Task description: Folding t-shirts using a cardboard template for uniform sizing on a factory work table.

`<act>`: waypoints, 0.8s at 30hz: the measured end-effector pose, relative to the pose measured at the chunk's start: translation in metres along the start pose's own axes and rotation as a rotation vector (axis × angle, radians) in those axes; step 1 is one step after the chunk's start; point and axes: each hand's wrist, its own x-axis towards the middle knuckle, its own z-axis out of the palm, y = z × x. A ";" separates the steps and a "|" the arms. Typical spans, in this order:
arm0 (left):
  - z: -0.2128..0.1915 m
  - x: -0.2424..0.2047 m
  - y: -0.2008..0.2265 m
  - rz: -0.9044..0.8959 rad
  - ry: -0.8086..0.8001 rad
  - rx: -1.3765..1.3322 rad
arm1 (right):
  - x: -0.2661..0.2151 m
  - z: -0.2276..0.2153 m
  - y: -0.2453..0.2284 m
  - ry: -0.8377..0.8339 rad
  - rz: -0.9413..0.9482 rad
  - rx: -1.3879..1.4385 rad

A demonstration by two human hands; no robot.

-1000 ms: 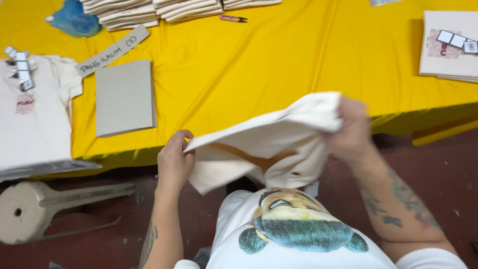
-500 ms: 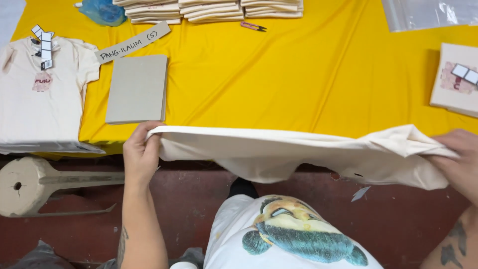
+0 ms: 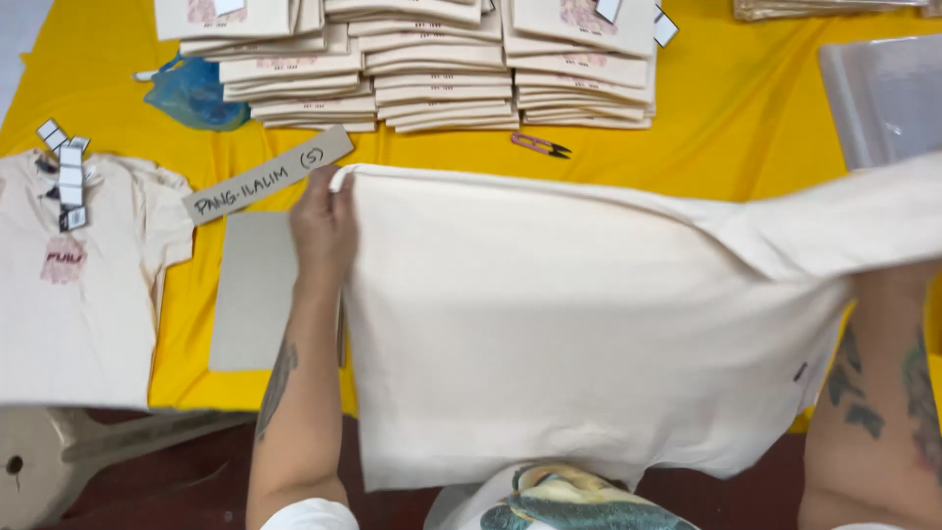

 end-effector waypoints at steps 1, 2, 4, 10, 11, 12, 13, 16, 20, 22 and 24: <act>0.026 0.008 -0.023 -0.002 -0.013 0.002 | 0.009 0.037 -0.006 0.024 0.006 -0.003; 0.052 0.015 -0.046 -0.011 -0.043 0.065 | 0.017 0.072 -0.011 0.047 0.012 -0.006; 0.098 0.025 -0.089 -0.018 -0.066 0.129 | 0.037 0.135 -0.002 0.107 0.009 -0.010; 0.191 0.004 -0.172 0.083 -0.237 0.442 | 0.057 0.263 0.021 -0.030 0.051 -0.303; 0.194 0.003 -0.172 0.107 -0.181 0.488 | 0.053 0.267 0.018 0.016 0.046 -0.254; 0.196 0.001 -0.172 0.132 -0.124 0.532 | 0.048 0.270 0.015 0.063 0.040 -0.205; 0.185 0.003 -0.160 0.137 -0.150 0.526 | 0.044 0.261 0.018 0.050 0.062 -0.214; 0.146 0.000 -0.120 -0.458 -0.400 0.334 | 0.022 0.210 0.019 0.268 0.154 -0.001; 0.069 -0.076 -0.073 -0.605 -0.399 0.033 | -0.106 0.102 0.013 0.289 0.214 0.050; 0.029 -0.119 -0.042 -0.659 -0.415 -0.040 | -0.184 0.067 0.015 0.261 0.269 0.041; -0.005 -0.160 -0.006 -0.892 -0.527 0.120 | -0.261 0.051 0.022 -0.083 0.777 -0.040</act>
